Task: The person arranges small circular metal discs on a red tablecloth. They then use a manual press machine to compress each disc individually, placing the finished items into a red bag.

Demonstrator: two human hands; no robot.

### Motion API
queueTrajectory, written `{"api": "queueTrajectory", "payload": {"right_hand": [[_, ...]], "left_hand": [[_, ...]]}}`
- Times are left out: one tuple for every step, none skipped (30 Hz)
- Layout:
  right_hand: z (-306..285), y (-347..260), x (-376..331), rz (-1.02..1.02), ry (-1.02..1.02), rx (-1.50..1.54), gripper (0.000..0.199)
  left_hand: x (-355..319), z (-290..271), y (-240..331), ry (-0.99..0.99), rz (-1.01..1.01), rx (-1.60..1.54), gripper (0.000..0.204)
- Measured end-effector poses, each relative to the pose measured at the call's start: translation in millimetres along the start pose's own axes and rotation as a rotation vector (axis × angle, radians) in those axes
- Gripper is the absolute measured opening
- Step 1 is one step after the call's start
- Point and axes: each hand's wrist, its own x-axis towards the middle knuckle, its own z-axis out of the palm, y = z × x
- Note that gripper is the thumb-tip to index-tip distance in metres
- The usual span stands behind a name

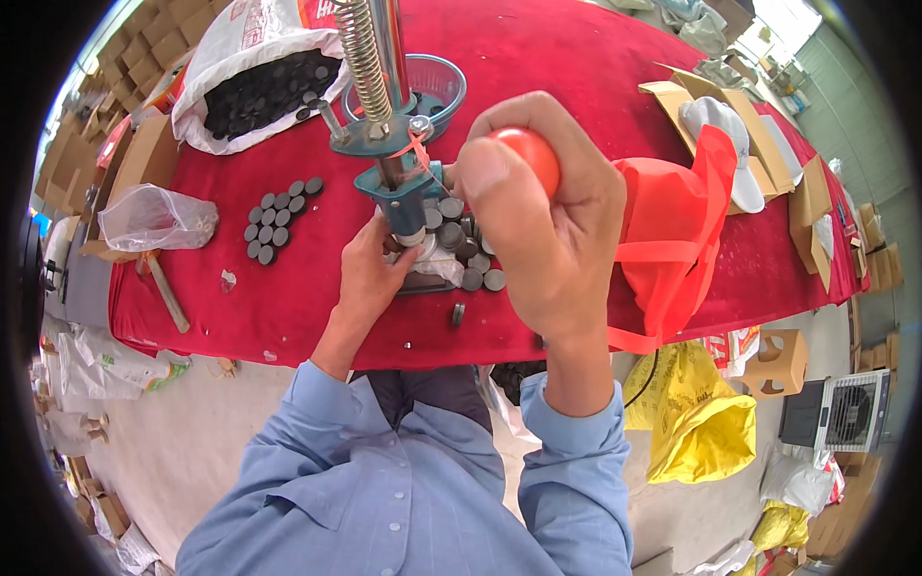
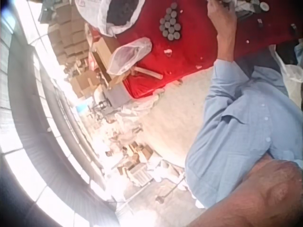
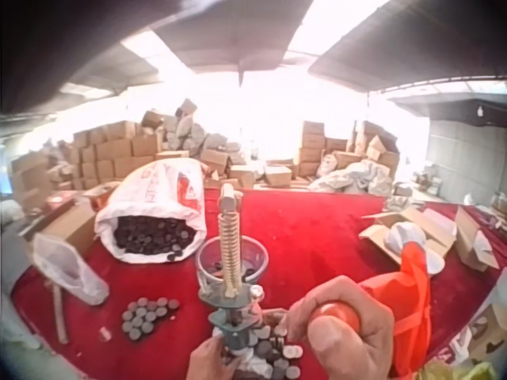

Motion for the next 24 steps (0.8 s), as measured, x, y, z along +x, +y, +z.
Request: {"api": "queueTrajectory", "payload": {"right_hand": [[-1, 0, -3, 0.003, -0.020, -0.041, 0.044], [-2, 2, -8, -0.056, -0.008, -0.011, 0.040], [-3, 10, -16, -0.114, 0.002, 0.023, 0.035], [-2, 14, -26, -0.159, 0.017, 0.049, 0.034], [0, 19, -36, -0.203, 0.030, 0.076, 0.033], [-2, 25, -47, -0.267, 0.001, 0.039, 0.036], [-2, 35, -62, -0.323, -0.022, 0.047, 0.036], [-3, 46, -79, -0.378, -0.042, 0.053, 0.037], [-4, 56, -96, -0.395, -0.049, 0.030, 0.036], [-6, 66, -115, -0.414, -0.055, 0.001, 0.036], [0, 76, -135, -0.362, 0.003, 0.029, 0.036], [-1, 77, -135, -0.355, -0.009, 0.016, 0.036], [-2, 75, -134, -0.348, -0.019, 0.007, 0.037], [-2, 74, -133, -0.344, -0.025, -0.004, 0.037], [-4, 72, -127, -0.361, -0.048, -0.007, 0.037], [-6, 67, -120, -0.362, -0.062, -0.011, 0.037], [-7, 62, -115, -0.354, -0.075, -0.014, 0.037], [-8, 61, -113, -0.347, -0.089, -0.016, 0.037], [-6, 62, -113, -0.343, -0.082, -0.005, 0.036], [-5, 65, -115, -0.353, -0.063, 0.008, 0.037], [-3, 69, -119, -0.363, -0.044, 0.020, 0.037], [-1, 72, -124, -0.373, -0.025, 0.034, 0.037], [2, 76, -130, -0.368, 0.006, 0.047, 0.038], [6, 80, -137, -0.362, 0.038, 0.061, 0.038]], "left_hand": [[0, -1, 0, -0.034, -0.030, 0.014, 0.050], [0, -2, 0, -0.066, -0.058, 0.025, 0.056], [-1, -4, 0, -0.098, -0.089, 0.038, 0.062], [-2, -6, 2, -0.080, -0.071, 0.007, 0.060], [-3, -10, 4, -0.063, -0.055, -0.022, 0.059], [-4, -14, 6, -0.046, -0.038, -0.048, 0.057], [-6, -21, 2, 0.005, -0.040, -0.007, 0.055], [-9, -33, -8, 0.051, -0.041, 0.033, 0.052], [-11, -46, -18, 0.097, -0.041, 0.071, 0.050], [-12, -62, -26, 0.151, -0.078, 0.167, 0.040], [-16, -78, -49, 0.188, -0.038, 0.320, 0.037], [-21, -94, -69, 0.218, -0.024, 0.504, 0.035], [-27, -111, -87, 0.207, -0.052, 0.655, 0.038], [-35, -123, -100, 0.206, -0.080, 0.701, 0.039], [-41, -130, -109, 0.210, -0.104, 0.742, 0.040], [-46, -136, -118, 0.214, -0.129, 0.782, 0.040], [-48, -139, -121, 0.186, -0.136, 0.736, 0.041], [-52, -140, -124, 0.197, -0.142, 0.671, 0.040], [-56, -142, -126, 0.208, -0.147, 0.607, 0.039], [-57, -143, -126, 0.219, -0.152, 0.541, 0.039], [-59, -142, -125, 0.226, -0.157, 0.525, 0.038], [-62, -141, -124, 0.232, -0.162, 0.510, 0.038], [-64, -140, -121, 0.240, -0.168, 0.497, 0.037], [-64, -139, -120, 0.237, -0.166, 0.456, 0.038]]}}
